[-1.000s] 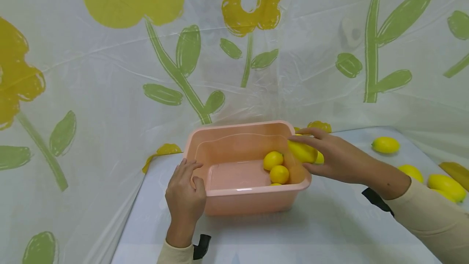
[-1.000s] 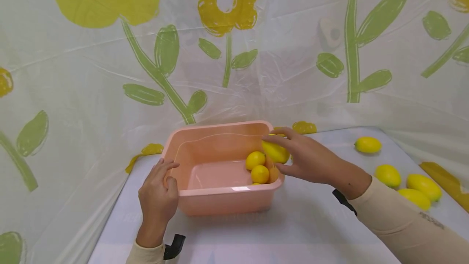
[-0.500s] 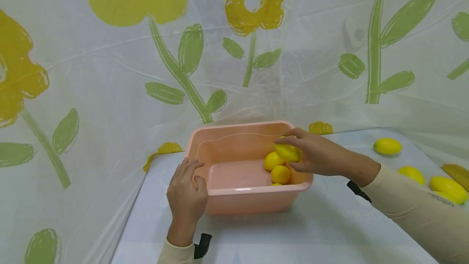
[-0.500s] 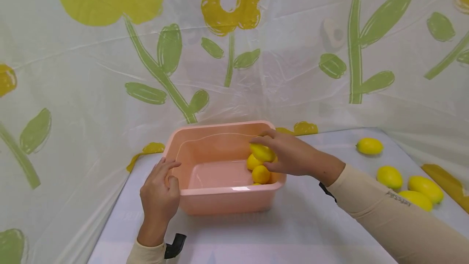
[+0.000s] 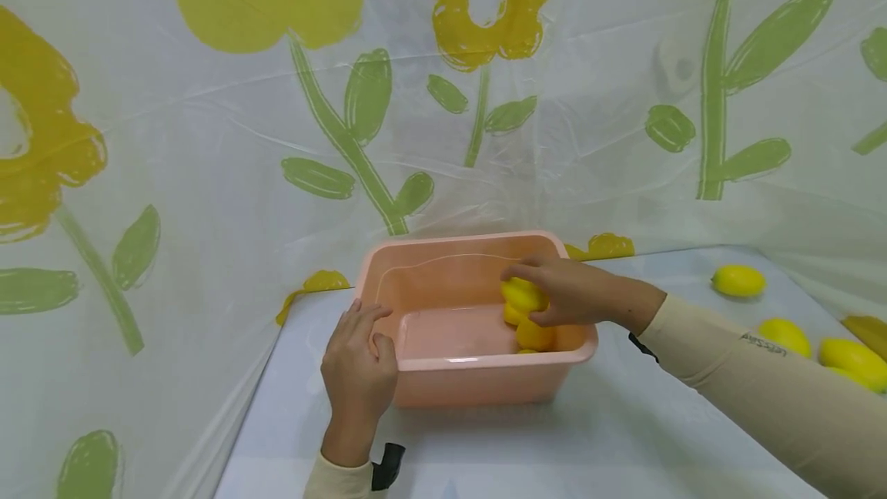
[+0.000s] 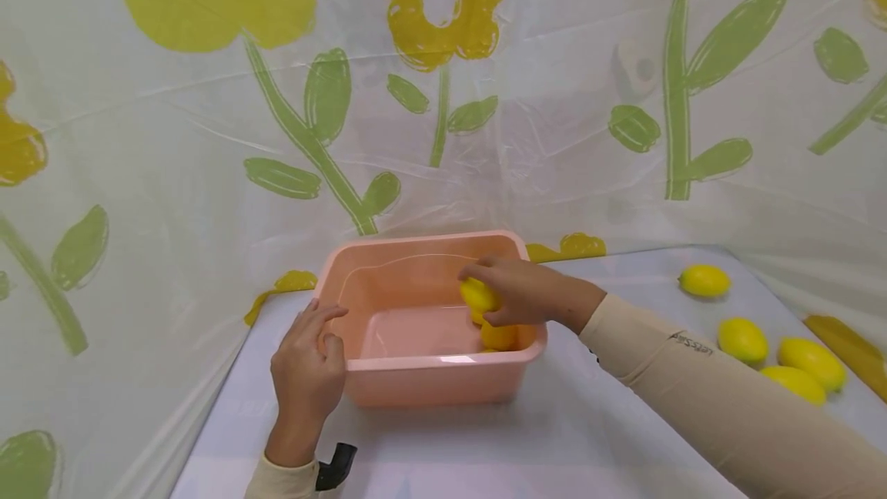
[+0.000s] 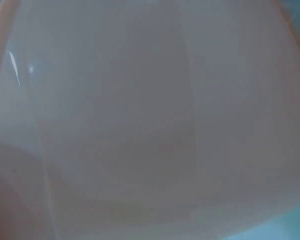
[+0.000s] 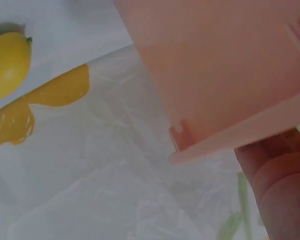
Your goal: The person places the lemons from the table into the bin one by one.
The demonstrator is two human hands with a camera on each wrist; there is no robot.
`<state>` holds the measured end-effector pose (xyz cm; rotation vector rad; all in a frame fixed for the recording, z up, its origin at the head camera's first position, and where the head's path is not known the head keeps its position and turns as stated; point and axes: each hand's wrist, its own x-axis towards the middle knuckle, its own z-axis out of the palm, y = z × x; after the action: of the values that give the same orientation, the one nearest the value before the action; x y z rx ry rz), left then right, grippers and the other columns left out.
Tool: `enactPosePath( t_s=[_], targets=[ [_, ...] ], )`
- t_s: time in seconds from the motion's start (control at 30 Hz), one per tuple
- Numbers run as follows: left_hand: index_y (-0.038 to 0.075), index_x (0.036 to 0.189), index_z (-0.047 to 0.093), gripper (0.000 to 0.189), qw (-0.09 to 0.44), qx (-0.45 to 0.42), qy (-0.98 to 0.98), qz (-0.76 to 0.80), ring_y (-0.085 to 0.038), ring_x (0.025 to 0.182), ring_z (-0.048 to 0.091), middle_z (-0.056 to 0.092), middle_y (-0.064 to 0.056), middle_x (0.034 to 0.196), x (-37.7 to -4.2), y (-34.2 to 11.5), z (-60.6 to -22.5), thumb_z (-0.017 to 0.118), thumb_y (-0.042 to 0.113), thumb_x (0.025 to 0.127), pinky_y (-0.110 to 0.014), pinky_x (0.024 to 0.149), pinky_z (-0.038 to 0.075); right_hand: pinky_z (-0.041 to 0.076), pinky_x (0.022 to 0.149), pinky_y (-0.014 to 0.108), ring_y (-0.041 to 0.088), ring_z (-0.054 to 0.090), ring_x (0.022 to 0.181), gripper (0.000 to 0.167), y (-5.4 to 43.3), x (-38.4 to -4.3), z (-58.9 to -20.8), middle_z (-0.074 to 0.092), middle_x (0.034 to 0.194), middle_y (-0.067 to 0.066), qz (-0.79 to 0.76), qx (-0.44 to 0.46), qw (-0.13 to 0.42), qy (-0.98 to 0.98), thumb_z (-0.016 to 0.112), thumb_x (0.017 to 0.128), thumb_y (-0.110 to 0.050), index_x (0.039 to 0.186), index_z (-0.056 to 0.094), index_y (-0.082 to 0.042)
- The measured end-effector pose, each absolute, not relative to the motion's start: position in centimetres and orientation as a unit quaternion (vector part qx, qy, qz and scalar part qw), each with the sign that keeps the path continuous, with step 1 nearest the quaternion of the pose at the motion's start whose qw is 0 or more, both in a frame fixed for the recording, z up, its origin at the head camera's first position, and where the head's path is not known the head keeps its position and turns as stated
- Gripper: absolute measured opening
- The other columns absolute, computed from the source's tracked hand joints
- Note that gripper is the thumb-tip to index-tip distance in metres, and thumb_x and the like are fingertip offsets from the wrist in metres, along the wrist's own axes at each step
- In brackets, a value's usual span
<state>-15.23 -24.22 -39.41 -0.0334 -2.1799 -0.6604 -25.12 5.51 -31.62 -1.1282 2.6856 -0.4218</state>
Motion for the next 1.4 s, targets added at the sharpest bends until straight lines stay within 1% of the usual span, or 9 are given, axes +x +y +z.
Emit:
enactPosePath(
  t_s=[0.13, 0.27, 0.4, 0.6, 0.77, 0.9, 1.0, 1.2, 1.4],
  targets=[
    [0.007, 0.1, 0.075, 0.032, 0.421, -0.016, -0.867, -0.266, -0.037, 0.121, 0.065, 0.076, -0.011, 0.108, -15.3, -24.3, -39.4, 0.05, 0.004, 0.08, -0.058, 0.102, 0.049, 0.055, 0.097, 0.041, 0.024, 0.058, 0.114, 0.058, 4.8, -25.7, -32.1, 0.053, 0.142, 0.013, -0.132, -0.384, 0.108, 0.908, 0.076, 0.086, -0.021, 0.139, 0.053, -0.017],
    [0.007, 0.099, 0.075, 0.032, 0.426, -0.019, -0.864, -0.267, -0.036, 0.12, 0.066, 0.076, -0.01, 0.107, -15.4, -24.3, -39.4, 0.05, 0.003, 0.079, -0.057, 0.101, 0.05, 0.053, 0.1, 0.043, 0.025, 0.055, 0.118, 0.057, 4.3, -26.3, -32.7, 0.055, 0.14, 0.01, -0.121, -0.389, 0.117, 0.906, 0.077, 0.085, -0.018, 0.137, 0.055, -0.019],
    [0.007, 0.098, 0.075, 0.032, 0.429, -0.022, -0.863, -0.266, -0.036, 0.119, 0.066, 0.076, -0.01, 0.106, -15.3, -24.3, -39.3, 0.05, 0.003, 0.079, -0.058, 0.1, 0.05, 0.05, 0.099, 0.039, 0.02, 0.055, 0.113, 0.057, 3.8, -26.8, -33.3, 0.057, 0.134, 0.005, -0.11, -0.398, 0.133, 0.901, 0.076, 0.084, -0.017, 0.137, 0.056, -0.021],
    [0.007, 0.098, 0.075, 0.032, 0.426, -0.019, -0.866, -0.262, -0.036, 0.119, 0.066, 0.077, -0.009, 0.104, -15.3, -24.2, -39.4, 0.051, 0.002, 0.079, -0.058, 0.099, 0.051, 0.049, 0.094, 0.036, 0.016, 0.056, 0.103, 0.054, 3.1, -27.4, -34.1, 0.061, 0.127, 0.002, -0.105, -0.411, 0.152, 0.893, 0.076, 0.082, -0.015, 0.133, 0.058, -0.021],
    [0.006, 0.098, 0.076, 0.031, 0.427, -0.02, -0.866, -0.26, -0.035, 0.119, 0.066, 0.077, -0.009, 0.103, -15.4, -24.3, -39.2, 0.051, 0.003, 0.079, -0.058, 0.098, 0.051, 0.046, 0.097, 0.039, 0.016, 0.054, 0.105, 0.051, 2.3, -27.6, -34.2, 0.061, 0.124, -0.003, -0.108, -0.394, 0.202, 0.89, 0.079, 0.083, -0.018, 0.13, 0.06, -0.023],
    [0.006, 0.098, 0.076, 0.031, 0.429, -0.02, -0.865, -0.259, -0.035, 0.119, 0.067, 0.077, -0.008, 0.103, -15.4, -24.4, -39.1, 0.052, 0.002, 0.079, -0.059, 0.097, 0.051, 0.042, 0.1, 0.041, 0.015, 0.053, 0.107, 0.048, 1.6, -27.7, -34.4, 0.062, 0.115, -0.01, -0.111, -0.369, 0.243, 0.89, 0.081, 0.082, -0.022, 0.126, 0.062, -0.028],
    [0.007, 0.098, 0.076, 0.032, 0.428, -0.02, -0.865, -0.261, -0.035, 0.118, 0.067, 0.077, -0.008, 0.103, -15.4, -24.3, -39.1, 0.052, 0.001, 0.078, -0.058, 0.098, 0.051, 0.04, 0.1, 0.04, 0.014, 0.052, 0.106, 0.046, 1.5, -27.6, -34.6, 0.062, 0.111, -0.014, -0.113, -0.359, 0.254, 0.891, 0.08, 0.082, -0.025, 0.125, 0.064, -0.03],
    [0.007, 0.099, 0.076, 0.033, 0.426, -0.018, -0.867, -0.259, -0.034, 0.119, 0.066, 0.077, -0.008, 0.103, -15.4, -24.2, -39.1, 0.05, 0.003, 0.08, -0.056, 0.1, 0.051, 0.037, 0.104, 0.042, 0.014, 0.051, 0.109, 0.048, 1.0, -27.7, -35.3, 0.062, 0.113, -0.017, -0.13, -0.332, 0.273, 0.894, 0.081, 0.082, -0.027, 0.126, 0.064, -0.032],
    [0.007, 0.099, 0.076, 0.033, 0.423, -0.015, -0.869, -0.257, -0.035, 0.12, 0.066, 0.077, -0.008, 0.104, -15.4, -24.3, -39.1, 0.049, 0.004, 0.081, -0.056, 0.102, 0.05, 0.038, 0.103, 0.04, 0.013, 0.052, 0.106, 0.052, 0.5, -28.0, -35.9, 0.062, 0.113, -0.015, -0.114, -0.332, 0.272, 0.896, 0.08, 0.084, -0.027, 0.132, 0.062, -0.026]
  ],
)
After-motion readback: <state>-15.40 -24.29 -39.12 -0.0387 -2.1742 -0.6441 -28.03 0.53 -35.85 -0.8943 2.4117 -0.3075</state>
